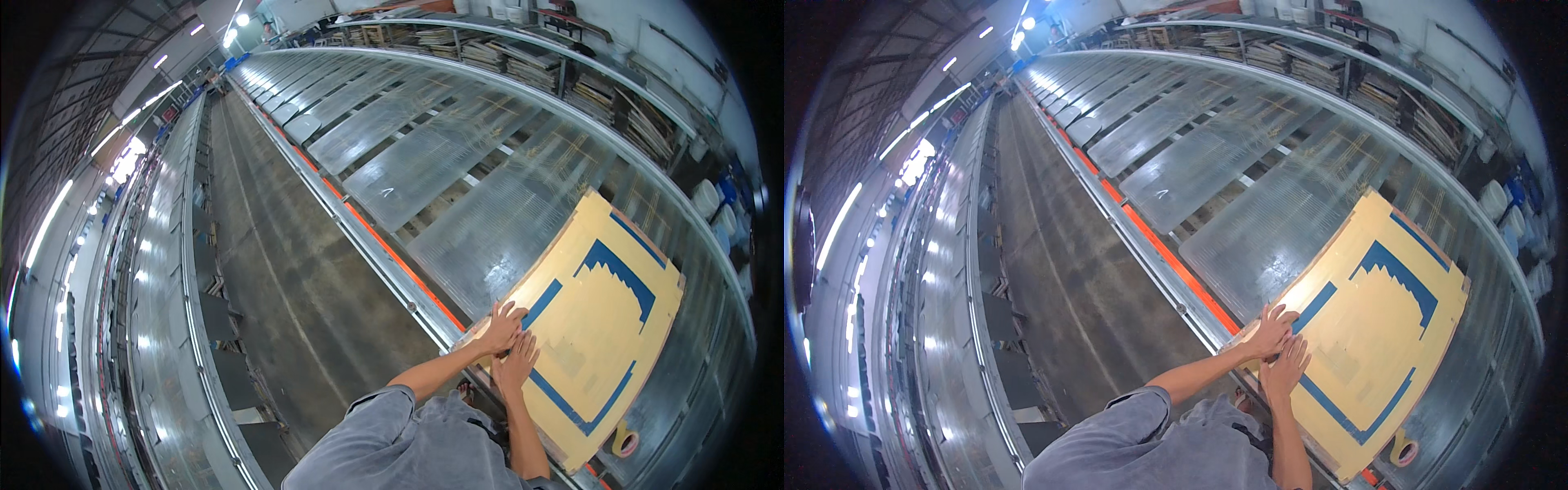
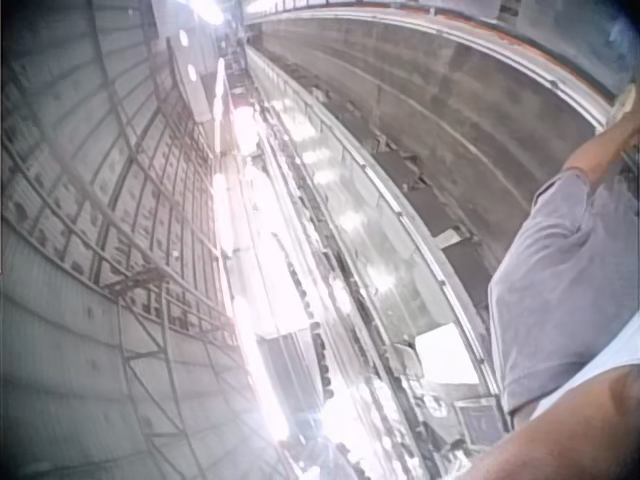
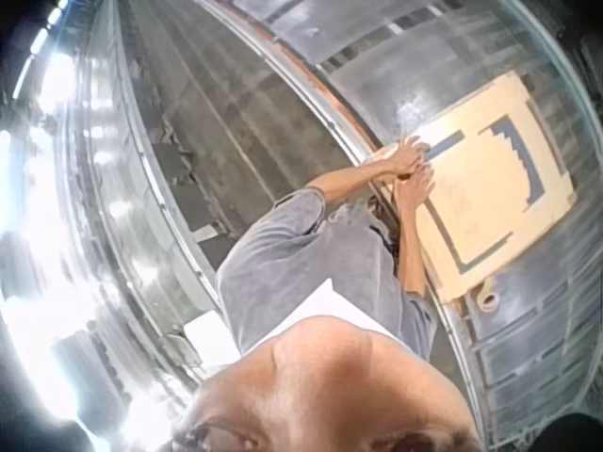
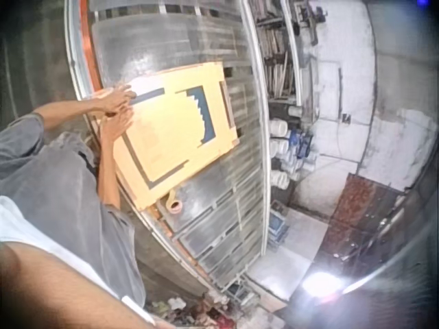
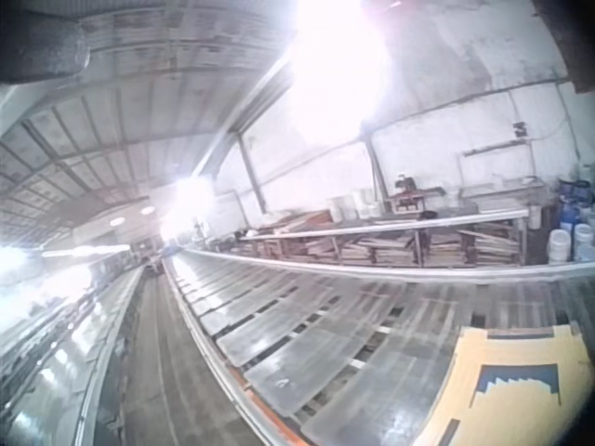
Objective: The person applies masking tape to the edges of a wooden frame on a conveyor belt, smoothing it down to create a border. They then pick up a second frame containing a mesh screen and use a metal tool to scrape or clean the edges of the frame.
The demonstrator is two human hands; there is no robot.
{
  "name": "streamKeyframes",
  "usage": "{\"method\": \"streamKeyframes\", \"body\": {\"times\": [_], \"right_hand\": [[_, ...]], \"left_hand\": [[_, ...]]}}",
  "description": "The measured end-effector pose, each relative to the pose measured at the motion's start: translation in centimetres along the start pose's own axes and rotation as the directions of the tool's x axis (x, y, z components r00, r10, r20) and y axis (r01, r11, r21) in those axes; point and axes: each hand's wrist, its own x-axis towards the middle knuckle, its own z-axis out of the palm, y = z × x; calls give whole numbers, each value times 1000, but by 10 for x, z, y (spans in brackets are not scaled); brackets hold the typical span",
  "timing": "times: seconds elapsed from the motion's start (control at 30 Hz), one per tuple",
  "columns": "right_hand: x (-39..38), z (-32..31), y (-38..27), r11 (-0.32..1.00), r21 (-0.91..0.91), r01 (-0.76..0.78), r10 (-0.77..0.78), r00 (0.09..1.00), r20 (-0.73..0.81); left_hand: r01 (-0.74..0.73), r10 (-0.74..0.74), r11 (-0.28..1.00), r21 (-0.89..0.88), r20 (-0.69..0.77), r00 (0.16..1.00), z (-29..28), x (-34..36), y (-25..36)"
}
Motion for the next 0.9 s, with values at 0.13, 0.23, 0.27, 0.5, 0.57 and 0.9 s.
{"method": "streamKeyframes", "body": {"times": [0.13, 0.23, 0.27, 0.5, 0.57, 0.9], "right_hand": [[1, -3, 3, 999, 43, -8, 8, 1000, 4], [0, -1, 9, 998, 68, 8, -8, 1000, 2], [0, -2, 12, 997, 69, 17, -16, 1000, -5], [-2, 2, 17, 995, 80, 53, -49, 998, -43], [-2, 2, 20, 997, 44, 59, -59, 998, -17], [-3, 4, 15, 994, 89, 60, -59, 998, -16]], "left_hand": [[-176, 175, 984, -17, -52, 983, -1, 1, -5], [-189, 190, 976, -109, -4, 982, -4, 2, -5], [-183, 190, 970, -161, 27, 981, -6, 3, -4], [-216, 202, 949, -230, -80, 976, -11, 1, -6], [-217, 189, 957, -191, -154, 970, -13, -3, 3], [-21, 45, 917, -399, 51, 998, -25, -4, -8]]}}
